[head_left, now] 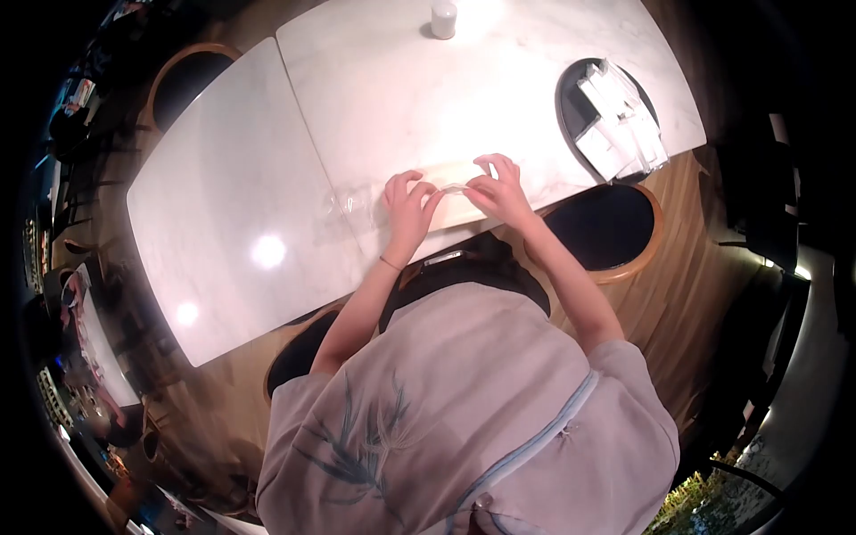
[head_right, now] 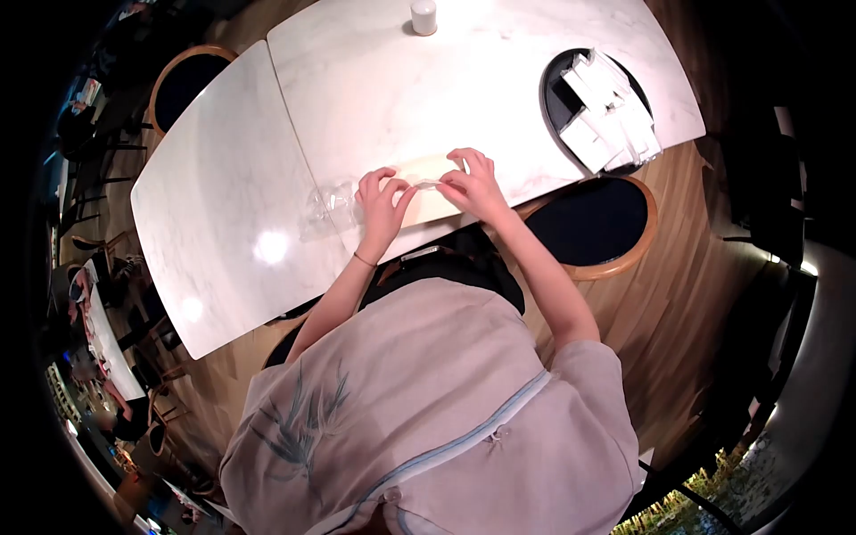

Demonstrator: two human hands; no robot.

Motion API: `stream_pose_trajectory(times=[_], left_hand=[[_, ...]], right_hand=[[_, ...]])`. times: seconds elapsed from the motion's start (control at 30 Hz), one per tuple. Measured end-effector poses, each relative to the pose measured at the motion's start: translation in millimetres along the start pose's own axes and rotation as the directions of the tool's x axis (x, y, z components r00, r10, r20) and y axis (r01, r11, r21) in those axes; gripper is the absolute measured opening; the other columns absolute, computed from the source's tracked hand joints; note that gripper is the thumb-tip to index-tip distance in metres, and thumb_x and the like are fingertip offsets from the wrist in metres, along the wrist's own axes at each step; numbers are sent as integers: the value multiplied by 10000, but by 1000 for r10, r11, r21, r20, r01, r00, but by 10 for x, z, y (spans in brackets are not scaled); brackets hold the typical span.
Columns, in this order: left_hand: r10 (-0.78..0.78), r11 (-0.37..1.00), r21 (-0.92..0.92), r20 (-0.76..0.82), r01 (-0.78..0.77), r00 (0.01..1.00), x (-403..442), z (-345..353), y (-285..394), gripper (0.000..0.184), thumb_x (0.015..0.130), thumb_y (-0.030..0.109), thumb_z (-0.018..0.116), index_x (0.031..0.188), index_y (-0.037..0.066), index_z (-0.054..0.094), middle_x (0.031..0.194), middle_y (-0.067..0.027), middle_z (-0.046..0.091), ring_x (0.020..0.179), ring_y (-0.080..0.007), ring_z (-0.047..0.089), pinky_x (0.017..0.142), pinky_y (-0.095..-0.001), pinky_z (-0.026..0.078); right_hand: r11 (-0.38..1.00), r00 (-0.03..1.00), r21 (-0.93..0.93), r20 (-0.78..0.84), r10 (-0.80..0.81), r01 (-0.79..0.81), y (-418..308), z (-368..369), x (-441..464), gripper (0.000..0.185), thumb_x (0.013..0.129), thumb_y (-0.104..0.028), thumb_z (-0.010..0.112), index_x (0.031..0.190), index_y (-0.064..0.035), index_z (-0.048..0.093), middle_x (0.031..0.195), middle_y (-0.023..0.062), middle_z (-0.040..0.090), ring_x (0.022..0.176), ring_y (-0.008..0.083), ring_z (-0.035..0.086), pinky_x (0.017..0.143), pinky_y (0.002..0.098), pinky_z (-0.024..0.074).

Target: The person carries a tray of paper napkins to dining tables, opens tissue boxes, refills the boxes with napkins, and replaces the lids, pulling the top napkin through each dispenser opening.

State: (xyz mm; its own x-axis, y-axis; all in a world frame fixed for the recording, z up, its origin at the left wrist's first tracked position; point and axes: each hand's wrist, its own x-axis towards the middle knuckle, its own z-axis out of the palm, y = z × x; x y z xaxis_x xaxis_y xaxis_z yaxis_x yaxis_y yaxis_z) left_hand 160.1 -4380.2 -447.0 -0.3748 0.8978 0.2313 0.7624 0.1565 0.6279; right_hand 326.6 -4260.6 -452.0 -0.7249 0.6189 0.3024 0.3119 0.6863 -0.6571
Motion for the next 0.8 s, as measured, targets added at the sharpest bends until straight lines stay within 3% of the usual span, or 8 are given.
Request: stream_pose_trajectory(times=[0.07, 0.2, 0.33, 0.43, 0.6, 0.63, 0.77, 0.8], left_hand=[[-93, 995, -30, -50, 92, 994, 123, 61, -38, 224, 760, 200, 661, 903, 81, 537, 1143, -110, 468, 1108, -312, 385, 939, -444, 269], [-195, 979, 33, -98, 199, 976, 360, 196, 184, 346, 781, 244, 660, 1045, 76, 510, 1271, -95, 411, 1195, -285, 324, 974, -433, 213], [-328, 941, 46, -118, 335, 937, 649, 300, 312, 431, 780, 262, 657, 1128, 76, 483, 1300, -77, 396, 1230, -271, 300, 986, -447, 195], [-320, 938, 88, -149, 335, 936, 997, 191, 177, 474, 774, 275, 657, 1164, 81, 469, 1288, -79, 410, 1220, -275, 326, 976, -460, 222], [-273, 951, 69, -260, 300, 926, 1529, 158, -220, 632, 775, 344, 664, 1270, 72, 380, 1309, -93, 403, 1233, -272, 316, 973, -448, 203], [-377, 917, 41, -236, 397, 896, 1581, 178, -256, 677, 766, 381, 667, 1288, 80, 359, 1305, -98, 416, 1231, -279, 328, 962, -449, 216], [-621, 768, 74, -155, 636, 768, 1896, 107, -670, 766, 737, 485, 666, 1317, 105, 341, 1283, -107, 468, 1207, -285, 388, 923, -452, 259], [-606, 770, 115, -175, 627, 776, 1908, 119, -882, 767, 740, 504, 655, 1318, 102, 351, 1202, -119, 543, 1139, -278, 471, 893, -458, 286]], right_hand=[[995, 994, 45, -60, 93, -90, 122, 13, 119, 421, 685, -227, 730, 989, -61, 490, 1158, 153, 471, 1106, 321, 426, 902, 406, 315], [934, 948, 185, -23, 316, -307, 425, -110, 256, 742, 656, -269, 774, 1226, -28, 365, 1243, 176, 383, 1173, 339, 353, 985, 416, 281], [957, 976, 191, 41, 213, -217, 780, -376, 691, 710, 747, -370, 679, 1266, -25, 341, 1273, 178, 378, 1198, 322, 343, 995, 415, 256], [957, 961, 171, -108, 254, -234, 1164, -355, 1593, 574, 835, -327, 572, 1271, -24, 351, 1274, 157, 395, 1197, 307, 348, 987, 418, 260], [958, 971, -169, -98, 216, -230, 1598, -283, 2850, 779, 710, -275, 666, 1362, -128, 265, 1359, 189, 309, 1179, 383, 365, 938, 494, 341], [927, 964, -267, -91, 249, -264, 1675, -239, 2937, 811, 694, -301, 690, 1368, -154, 264, 1360, 195, 313, 1158, 393, 395, 915, 496, 375], [941, 973, -275, 62, 222, -197, 1999, -162, 3257, 820, 671, -301, 722, 1357, -200, 285, 1298, 221, 382, 1018, 405, 512, 813, 464, 461], [966, 960, -142, 147, 237, -216, 2138, -55, 3251, 778, 691, -268, 707, 1347, -201, 294, 1247, 210, 423, 975, 374, 540, 788, 450, 467]])
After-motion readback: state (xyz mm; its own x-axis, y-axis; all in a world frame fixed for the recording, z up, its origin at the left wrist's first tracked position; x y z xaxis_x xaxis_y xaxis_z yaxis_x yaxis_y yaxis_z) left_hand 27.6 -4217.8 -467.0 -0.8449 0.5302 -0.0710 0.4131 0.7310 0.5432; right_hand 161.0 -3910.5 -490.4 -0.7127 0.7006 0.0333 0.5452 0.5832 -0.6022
